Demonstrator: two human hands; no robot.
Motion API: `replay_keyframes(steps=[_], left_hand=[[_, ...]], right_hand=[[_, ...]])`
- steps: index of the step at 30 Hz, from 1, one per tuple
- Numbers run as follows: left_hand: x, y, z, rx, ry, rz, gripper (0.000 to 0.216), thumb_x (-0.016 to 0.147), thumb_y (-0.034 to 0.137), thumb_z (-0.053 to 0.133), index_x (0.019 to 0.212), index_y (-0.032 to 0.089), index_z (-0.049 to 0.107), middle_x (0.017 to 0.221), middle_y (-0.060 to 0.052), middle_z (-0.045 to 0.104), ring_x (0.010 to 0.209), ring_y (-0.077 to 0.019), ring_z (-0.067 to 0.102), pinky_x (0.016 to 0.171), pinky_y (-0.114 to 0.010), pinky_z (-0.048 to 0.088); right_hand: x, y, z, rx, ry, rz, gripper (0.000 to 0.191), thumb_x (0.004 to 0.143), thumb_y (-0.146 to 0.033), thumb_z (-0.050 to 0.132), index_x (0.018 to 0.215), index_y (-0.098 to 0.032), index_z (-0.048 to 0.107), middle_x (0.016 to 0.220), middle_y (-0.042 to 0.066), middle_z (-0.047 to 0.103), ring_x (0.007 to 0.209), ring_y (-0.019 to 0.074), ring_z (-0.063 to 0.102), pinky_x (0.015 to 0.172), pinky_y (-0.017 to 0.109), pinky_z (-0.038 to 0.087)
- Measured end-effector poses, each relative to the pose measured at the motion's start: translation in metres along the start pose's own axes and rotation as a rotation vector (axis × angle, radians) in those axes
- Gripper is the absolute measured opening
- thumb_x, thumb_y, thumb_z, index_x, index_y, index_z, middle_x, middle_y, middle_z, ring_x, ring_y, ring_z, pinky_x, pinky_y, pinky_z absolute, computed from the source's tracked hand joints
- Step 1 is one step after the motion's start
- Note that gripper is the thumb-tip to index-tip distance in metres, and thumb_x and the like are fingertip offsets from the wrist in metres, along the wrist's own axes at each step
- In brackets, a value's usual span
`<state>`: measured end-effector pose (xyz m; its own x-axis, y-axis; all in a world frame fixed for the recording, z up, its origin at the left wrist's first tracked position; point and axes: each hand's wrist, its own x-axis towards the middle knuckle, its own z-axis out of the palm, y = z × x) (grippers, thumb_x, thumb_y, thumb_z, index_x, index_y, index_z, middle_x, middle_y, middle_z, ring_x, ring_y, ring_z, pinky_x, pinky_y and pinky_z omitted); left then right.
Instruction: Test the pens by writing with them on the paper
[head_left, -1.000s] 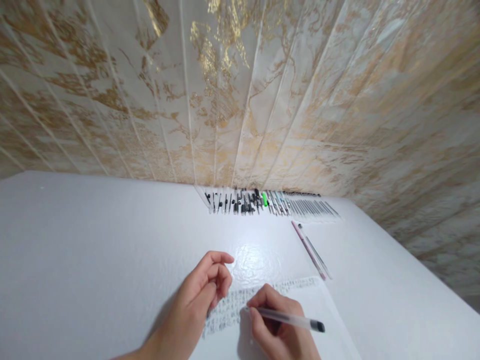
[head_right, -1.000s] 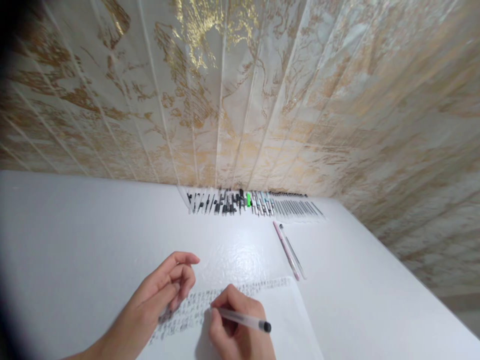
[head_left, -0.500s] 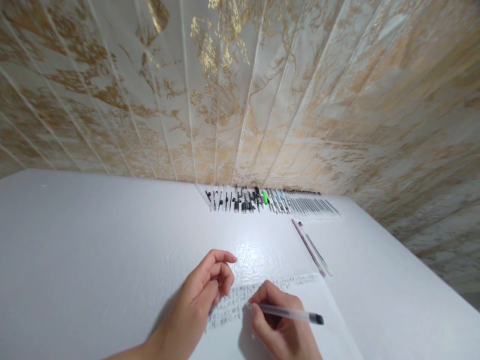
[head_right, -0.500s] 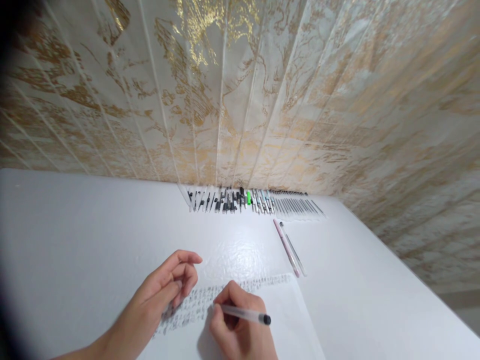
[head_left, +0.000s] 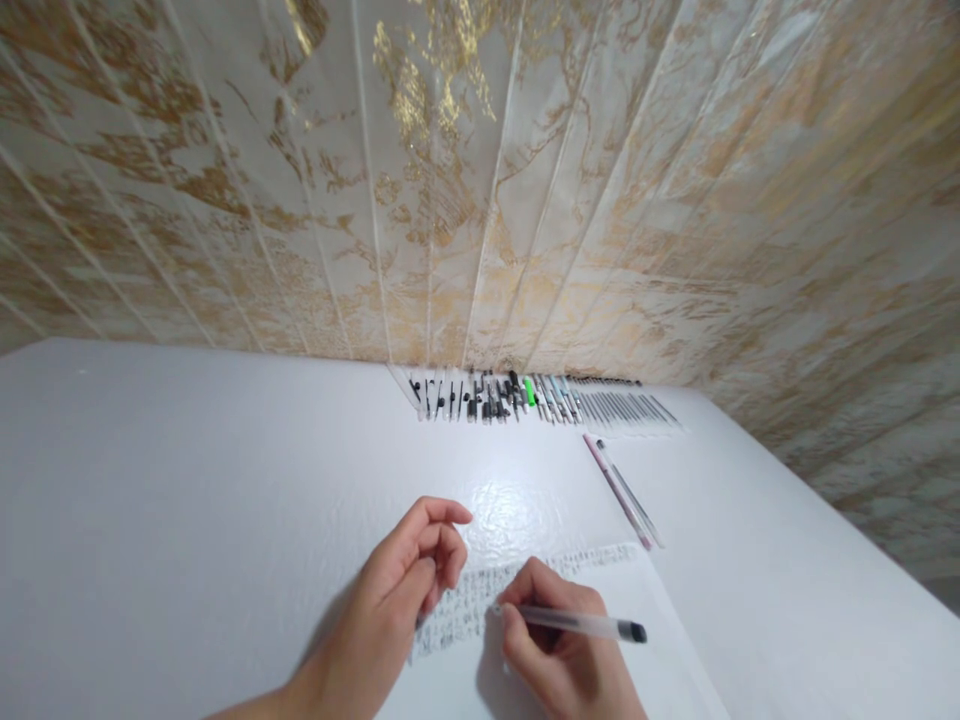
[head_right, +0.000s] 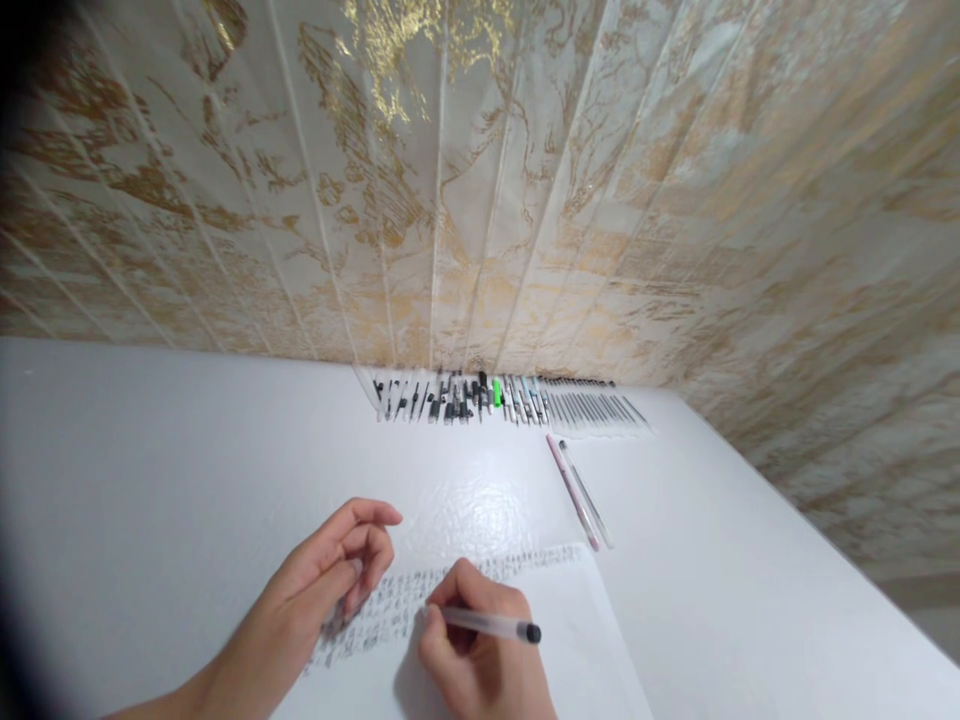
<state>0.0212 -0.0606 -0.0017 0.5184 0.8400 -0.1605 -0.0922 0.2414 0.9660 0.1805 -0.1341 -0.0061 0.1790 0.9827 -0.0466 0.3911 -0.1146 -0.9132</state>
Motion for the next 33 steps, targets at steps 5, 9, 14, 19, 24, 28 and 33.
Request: replay_keyframes(steps=[5,9,14,19,24,28,33], left_hand=[[-0.001,0.0,0.001,-0.051,0.0,0.001,0.024,0.082,0.014,0.042,0.104,0.023,0.05,0.068,0.005,0.049,0.052,-0.0092,0.036,0.049,-0.019,0.033],[-0.002,0.002,0.002,-0.119,0.021,-0.046,0.024,0.085,0.02,0.043,0.108,0.025,0.046,0.071,0.006,0.047,0.049,-0.0082,0.036,0.039,-0.016,0.029],[-0.003,0.005,0.002,-0.14,-0.021,-0.08,0.028,0.089,0.023,0.041,0.116,0.031,0.039,0.074,0.007,0.048,0.043,-0.0049,0.019,0.038,-0.016,0.014],[-0.004,0.012,0.003,-0.038,-0.026,-0.056,0.025,0.094,0.041,0.043,0.113,0.026,0.041,0.067,0.008,0.041,0.047,-0.0068,0.019,0.043,-0.02,0.014],[-0.004,0.011,0.005,0.092,-0.025,-0.004,0.029,0.09,0.035,0.052,0.114,0.024,0.041,0.071,0.006,0.045,0.059,-0.0105,0.039,0.053,-0.021,0.031],[-0.004,-0.003,0.006,0.296,-0.043,0.079,0.055,0.078,0.012,0.053,0.127,0.025,0.031,0.079,0.005,0.048,0.06,-0.0093,0.04,0.06,-0.021,0.037],[-0.004,-0.012,0.006,0.574,-0.142,0.214,0.094,0.063,-0.002,0.05,0.141,0.031,0.01,0.082,0.007,0.051,0.058,-0.0084,0.042,0.063,-0.022,0.04]], right_hand=[[0.0,0.001,-0.001,-0.027,-0.005,-0.012,0.018,0.077,-0.03,0.055,0.064,-0.019,0.05,0.05,-0.005,0.041,0.046,0.0088,0.032,0.044,0.023,0.024],[0.0,0.001,-0.002,-0.037,-0.007,-0.034,0.017,0.077,-0.029,0.053,0.063,-0.02,0.048,0.051,-0.005,0.04,0.046,0.0092,0.032,0.044,0.024,0.024],[0.0,0.001,-0.002,-0.034,-0.018,-0.043,0.019,0.077,-0.03,0.054,0.062,-0.021,0.048,0.05,-0.004,0.041,0.045,0.0102,0.032,0.043,0.025,0.024],[0.0,0.002,-0.001,-0.036,-0.016,-0.025,0.017,0.076,-0.029,0.055,0.063,-0.02,0.05,0.049,-0.005,0.04,0.045,0.0096,0.032,0.044,0.024,0.023],[-0.001,0.005,-0.001,0.049,0.011,-0.012,0.022,0.077,-0.032,0.058,0.062,-0.019,0.049,0.05,-0.006,0.039,0.046,0.0089,0.03,0.044,0.023,0.022],[-0.001,0.002,-0.007,0.225,0.133,-0.036,0.025,0.082,-0.042,0.061,0.072,-0.019,0.055,0.057,-0.006,0.042,0.049,0.0094,0.034,0.046,0.022,0.028],[-0.003,-0.005,-0.008,0.329,0.112,-0.095,0.023,0.082,-0.044,0.065,0.079,-0.021,0.058,0.066,-0.002,0.054,0.053,0.0108,0.047,0.049,0.02,0.039]])
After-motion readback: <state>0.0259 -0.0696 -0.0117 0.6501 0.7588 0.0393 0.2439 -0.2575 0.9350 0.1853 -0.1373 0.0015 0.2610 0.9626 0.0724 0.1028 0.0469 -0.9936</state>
